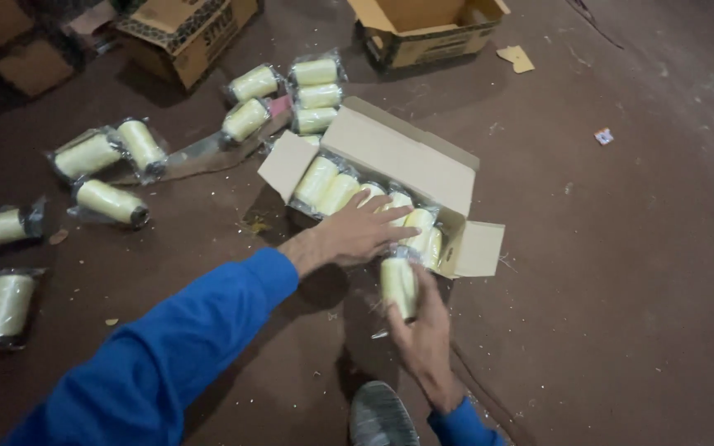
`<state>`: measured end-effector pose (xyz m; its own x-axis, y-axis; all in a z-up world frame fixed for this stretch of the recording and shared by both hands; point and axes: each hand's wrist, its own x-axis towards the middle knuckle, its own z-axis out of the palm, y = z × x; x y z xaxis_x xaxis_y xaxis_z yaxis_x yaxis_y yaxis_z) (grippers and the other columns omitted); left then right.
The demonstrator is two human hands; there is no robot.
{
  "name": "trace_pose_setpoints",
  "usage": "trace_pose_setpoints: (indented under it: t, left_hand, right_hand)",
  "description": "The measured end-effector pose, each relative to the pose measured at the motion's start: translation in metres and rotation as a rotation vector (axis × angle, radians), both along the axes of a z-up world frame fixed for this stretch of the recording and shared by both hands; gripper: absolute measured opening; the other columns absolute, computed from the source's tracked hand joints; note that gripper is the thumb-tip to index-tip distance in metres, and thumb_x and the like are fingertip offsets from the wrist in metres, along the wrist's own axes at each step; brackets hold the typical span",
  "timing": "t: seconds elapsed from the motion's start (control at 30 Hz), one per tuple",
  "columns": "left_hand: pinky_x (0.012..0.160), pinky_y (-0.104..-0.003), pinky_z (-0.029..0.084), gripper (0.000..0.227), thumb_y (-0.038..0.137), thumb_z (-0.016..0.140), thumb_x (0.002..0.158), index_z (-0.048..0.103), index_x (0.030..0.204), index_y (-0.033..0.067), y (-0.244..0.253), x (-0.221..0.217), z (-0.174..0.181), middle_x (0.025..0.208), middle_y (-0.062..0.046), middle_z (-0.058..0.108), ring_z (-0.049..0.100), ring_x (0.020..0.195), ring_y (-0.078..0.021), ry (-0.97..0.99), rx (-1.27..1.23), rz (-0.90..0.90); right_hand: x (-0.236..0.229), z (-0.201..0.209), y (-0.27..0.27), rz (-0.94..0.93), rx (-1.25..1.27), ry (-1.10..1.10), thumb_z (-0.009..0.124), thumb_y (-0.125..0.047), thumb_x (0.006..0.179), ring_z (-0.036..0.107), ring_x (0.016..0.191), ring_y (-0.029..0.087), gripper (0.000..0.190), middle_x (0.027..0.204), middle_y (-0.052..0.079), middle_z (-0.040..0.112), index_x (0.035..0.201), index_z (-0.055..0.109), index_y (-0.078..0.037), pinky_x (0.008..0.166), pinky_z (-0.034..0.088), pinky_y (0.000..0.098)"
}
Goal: The person places spools of thread into a cardboard box and then stacks the box on top of others.
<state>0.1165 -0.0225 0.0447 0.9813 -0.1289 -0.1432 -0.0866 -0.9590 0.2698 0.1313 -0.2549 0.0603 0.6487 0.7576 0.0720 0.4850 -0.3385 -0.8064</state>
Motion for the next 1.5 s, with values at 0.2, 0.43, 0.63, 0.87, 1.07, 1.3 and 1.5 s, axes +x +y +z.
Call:
trace_pose_setpoints:
  t: [0.2, 0.43, 0.63, 0.87, 1.07, 1.3, 1.5]
  left_hand:
    - [0.122, -0.060, 0.025, 0.048, 0.049, 0.031, 0.107, 0.038, 0.154, 0.0426, 0.000, 0.001, -0.024, 0.165, 0.005, 0.028, 0.025, 0.153, -0.0298, -0.063, 0.210, 0.038]
    - [0.123, -0.058, 0.021, 0.063, 0.071, 0.017, 0.103, 0.041, 0.152, 0.0404, -0.002, -0.007, -0.016, 0.167, 0.004, 0.028, 0.025, 0.154, -0.0293, -0.071, 0.179, 0.053]
    - [0.124, -0.060, 0.021, 0.070, 0.078, 0.024, 0.098, 0.035, 0.156, 0.0411, -0.004, -0.011, -0.010, 0.170, 0.003, 0.023, 0.024, 0.154, -0.0312, -0.039, 0.196, 0.035]
    - [0.127, -0.063, 0.015, 0.078, 0.073, 0.041, 0.097, 0.023, 0.161, 0.0339, -0.010, -0.012, -0.009, 0.172, 0.000, 0.016, 0.014, 0.158, -0.0310, -0.024, 0.298, -0.015]
    - [0.129, -0.062, 0.010, 0.080, 0.063, 0.046, 0.100, 0.015, 0.165, 0.0270, -0.013, -0.012, -0.014, 0.173, -0.002, 0.012, 0.012, 0.159, -0.0263, -0.005, 0.304, -0.004]
    - [0.131, -0.054, 0.007, 0.082, 0.069, 0.033, 0.102, 0.014, 0.165, 0.0217, -0.013, -0.021, -0.008, 0.173, -0.005, 0.014, 0.018, 0.158, -0.0207, 0.011, 0.265, 0.039]
    - [0.127, -0.055, 0.022, 0.072, 0.067, 0.027, 0.105, 0.043, 0.155, 0.0180, 0.026, -0.045, -0.007, 0.160, -0.012, 0.044, 0.040, 0.149, -0.0268, -0.173, 0.175, 0.191]
  right_hand:
    - [0.034, 0.002, 0.014, -0.250, 0.024, -0.095, 0.061, -0.014, 0.096, 0.068, 0.086, 0.037, 0.057, 0.103, 0.026, 0.065, 0.150, 0.045, -0.008, 0.062, 0.059, 0.0426]
    - [0.064, -0.008, 0.041, -0.361, -0.183, -0.471, 0.060, -0.023, 0.104, 0.060, 0.123, 0.048, 0.048, 0.136, 0.034, 0.048, 0.148, 0.049, -0.007, 0.096, 0.056, 0.0553]
    - [0.062, -0.036, 0.035, -0.345, -0.440, -0.681, 0.049, -0.046, 0.110, 0.043, 0.139, 0.045, 0.053, 0.142, 0.027, 0.050, 0.146, 0.059, -0.008, 0.109, 0.038, 0.0623]
    - [0.065, -0.054, 0.032, -0.189, -0.559, -0.754, 0.034, -0.062, 0.109, 0.039, 0.150, 0.045, 0.074, 0.151, 0.033, 0.049, 0.150, 0.055, -0.003, 0.122, 0.029, 0.0593]
    - [0.074, -0.072, 0.043, -0.218, -0.550, -0.983, 0.036, -0.073, 0.103, 0.049, 0.144, 0.043, 0.084, 0.141, 0.032, 0.060, 0.137, 0.067, -0.003, 0.121, 0.032, 0.0558]
    - [0.068, -0.056, 0.045, -0.177, -0.646, -0.819, 0.028, -0.077, 0.103, 0.037, 0.152, 0.047, 0.090, 0.151, 0.034, 0.051, 0.146, 0.059, -0.004, 0.122, 0.019, 0.0666]
    - [0.073, -0.015, 0.029, -0.227, -0.609, -0.528, 0.041, -0.064, 0.106, 0.034, 0.150, 0.047, 0.073, 0.158, 0.024, 0.046, 0.154, 0.050, -0.009, 0.119, 0.017, 0.0754]
